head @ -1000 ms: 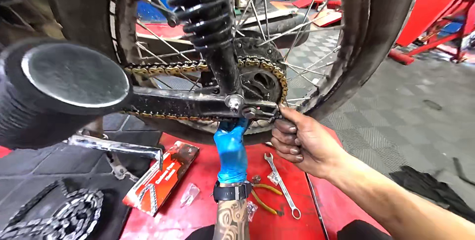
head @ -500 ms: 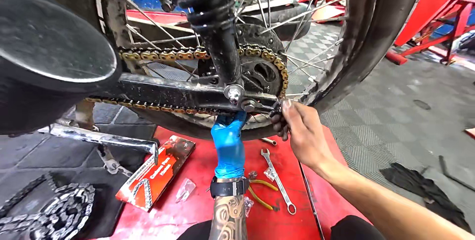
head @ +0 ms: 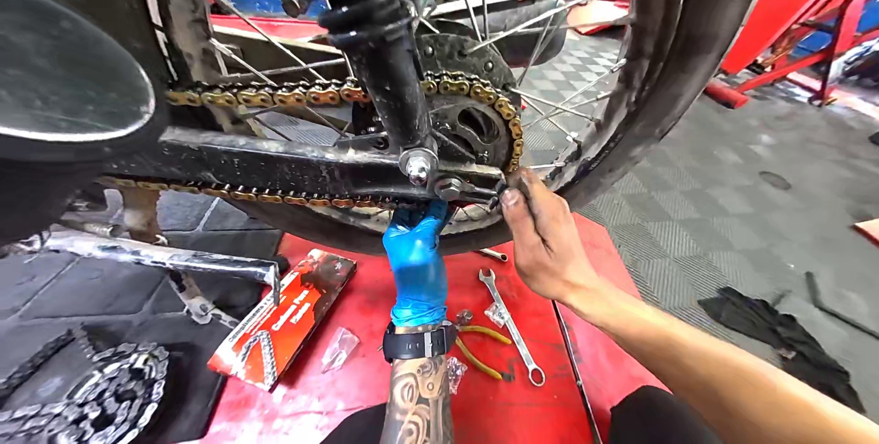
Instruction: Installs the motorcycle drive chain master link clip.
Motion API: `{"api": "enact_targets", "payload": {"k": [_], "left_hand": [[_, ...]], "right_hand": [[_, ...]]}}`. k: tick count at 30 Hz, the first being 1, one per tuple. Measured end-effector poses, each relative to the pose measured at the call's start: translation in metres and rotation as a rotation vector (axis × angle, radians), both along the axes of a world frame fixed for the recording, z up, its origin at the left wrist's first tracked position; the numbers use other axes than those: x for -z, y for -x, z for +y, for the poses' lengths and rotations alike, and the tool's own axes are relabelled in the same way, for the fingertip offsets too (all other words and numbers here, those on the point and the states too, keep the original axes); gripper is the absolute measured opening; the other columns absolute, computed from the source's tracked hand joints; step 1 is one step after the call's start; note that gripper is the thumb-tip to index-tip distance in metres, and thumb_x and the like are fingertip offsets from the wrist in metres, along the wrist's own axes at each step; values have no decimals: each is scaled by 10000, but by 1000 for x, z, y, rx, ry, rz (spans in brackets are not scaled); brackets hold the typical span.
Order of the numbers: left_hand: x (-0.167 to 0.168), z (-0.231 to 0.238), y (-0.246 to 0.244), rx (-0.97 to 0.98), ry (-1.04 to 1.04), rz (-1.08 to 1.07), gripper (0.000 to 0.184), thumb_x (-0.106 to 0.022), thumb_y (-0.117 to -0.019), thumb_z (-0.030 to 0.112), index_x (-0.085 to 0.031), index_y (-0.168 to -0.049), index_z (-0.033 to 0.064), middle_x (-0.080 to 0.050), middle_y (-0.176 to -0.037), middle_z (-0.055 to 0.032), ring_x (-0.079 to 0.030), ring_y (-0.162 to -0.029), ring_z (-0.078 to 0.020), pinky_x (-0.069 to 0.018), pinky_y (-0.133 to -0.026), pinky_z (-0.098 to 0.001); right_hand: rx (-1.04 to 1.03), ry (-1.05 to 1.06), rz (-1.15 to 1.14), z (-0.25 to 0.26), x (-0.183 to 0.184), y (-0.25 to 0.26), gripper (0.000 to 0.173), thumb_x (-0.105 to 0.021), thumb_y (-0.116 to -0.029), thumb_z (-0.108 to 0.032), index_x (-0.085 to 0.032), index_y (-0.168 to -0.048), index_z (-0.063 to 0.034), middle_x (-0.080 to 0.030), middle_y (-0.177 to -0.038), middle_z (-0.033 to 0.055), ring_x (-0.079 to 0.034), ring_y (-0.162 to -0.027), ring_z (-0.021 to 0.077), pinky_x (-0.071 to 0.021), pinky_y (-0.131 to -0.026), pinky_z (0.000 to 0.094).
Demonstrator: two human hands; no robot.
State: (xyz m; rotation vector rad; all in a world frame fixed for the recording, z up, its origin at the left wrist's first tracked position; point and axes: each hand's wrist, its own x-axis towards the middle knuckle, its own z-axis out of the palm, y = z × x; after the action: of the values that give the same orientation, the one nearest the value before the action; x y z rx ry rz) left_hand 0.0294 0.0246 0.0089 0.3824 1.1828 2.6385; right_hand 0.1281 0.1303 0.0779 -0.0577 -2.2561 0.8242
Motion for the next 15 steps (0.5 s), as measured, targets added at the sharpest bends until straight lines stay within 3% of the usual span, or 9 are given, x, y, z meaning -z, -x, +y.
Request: {"api": "enact_targets", "payload": {"k": [2, 5, 6, 7, 9, 10, 12, 14, 15], "left_hand": [[1, 2, 1, 3, -7, 23, 301, -643, -976, 46, -615, -1275, 18, -694, -1214, -119, -683, -1126, -244, -561, -1029, -446], [10, 3, 2, 12, 7, 81, 303, -636, -988, 79, -598, -1285, 33, -682, -1229, -104, -675, -1137, -238, -556, -1030, -451], [13, 5, 3, 11, 10, 101, 327, -636, -991, 93, -582, -1308, 33, -673, -1252, -108, -667, -1160, -246, -547, -1046, -461], [16, 5, 3, 1, 35, 120, 345, -649, -996, 130, -576, -1320, 37, -671, -1260, -103, -666, -1169, -245, -547, -1051, -465], [24, 6, -7, -43, 140, 203, 357, -664, -1001, 218, -594, -1315, 64, -691, -1228, -71, -679, -1143, -209, -565, -1032, -435], [28, 7, -17, -82, 225, 248, 333, -672, -999, 242, -616, -1292, 93, -709, -1184, -33, -696, -1096, -161, -586, -989, -378], [37, 22, -38, -190, 414, 317, 301, -753, -941, 221, -672, -1207, 106, -733, -1069, -8, -711, -969, -105, -607, -882, -310], [56, 41, -58, -188, 627, 409, 318, -769, -899, 209, -689, -1182, 87, -737, -1033, -61, -718, -931, -157, -616, -840, -385], [65, 53, -67, -92, 693, 435, 334, -748, -897, 192, -676, -1201, 74, -724, -1048, -87, -703, -950, -186, -602, -847, -424]], "right_hand": [[-22, 314, -61, -8, -4, 3, 331, -345, -1097, -263, -588, -923, -118, -439, -641, -26, -446, -533, 98, -387, -488, 271], [-111, 859, -205, -19, -18, 0, 415, -309, -1110, -342, -484, -780, -162, -342, -582, -47, -320, -467, 77, -278, -434, 230], [-131, 955, -253, -19, -24, -1, 436, -302, -1117, -367, -458, -762, -168, -335, -577, -51, -303, -452, 63, -260, -416, 210], [-133, 939, -283, -17, -27, -2, 457, -298, -1121, -377, -461, -756, -157, -349, -573, -40, -310, -446, 66, -259, -408, 208], [-69, 570, -256, -8, -25, -5, 459, -311, -1124, -326, -552, -799, -110, -457, -605, 5, -433, -498, 118, -360, -454, 277], [-22, 360, -216, -3, -22, -6, 394, -341, -1113, -308, -603, -889, -119, -530, -673, -7, -527, -580, 109, -451, -525, 299], [-11, 121, -101, 5, -14, -5, 275, -386, -1088, -254, -601, -1042, -90, -579, -803, -7, -588, -705, 92, -521, -630, 304], [-58, -3, -12, 8, -7, -4, 237, -412, -1059, -187, -596, -1075, -40, -596, -909, 39, -611, -798, 122, -550, -693, 325], [-73, -38, 6, 10, -6, -3, 236, -416, -1049, -175, -599, -1083, -30, -604, -947, 55, -620, -832, 133, -558, -715, 333]]}}
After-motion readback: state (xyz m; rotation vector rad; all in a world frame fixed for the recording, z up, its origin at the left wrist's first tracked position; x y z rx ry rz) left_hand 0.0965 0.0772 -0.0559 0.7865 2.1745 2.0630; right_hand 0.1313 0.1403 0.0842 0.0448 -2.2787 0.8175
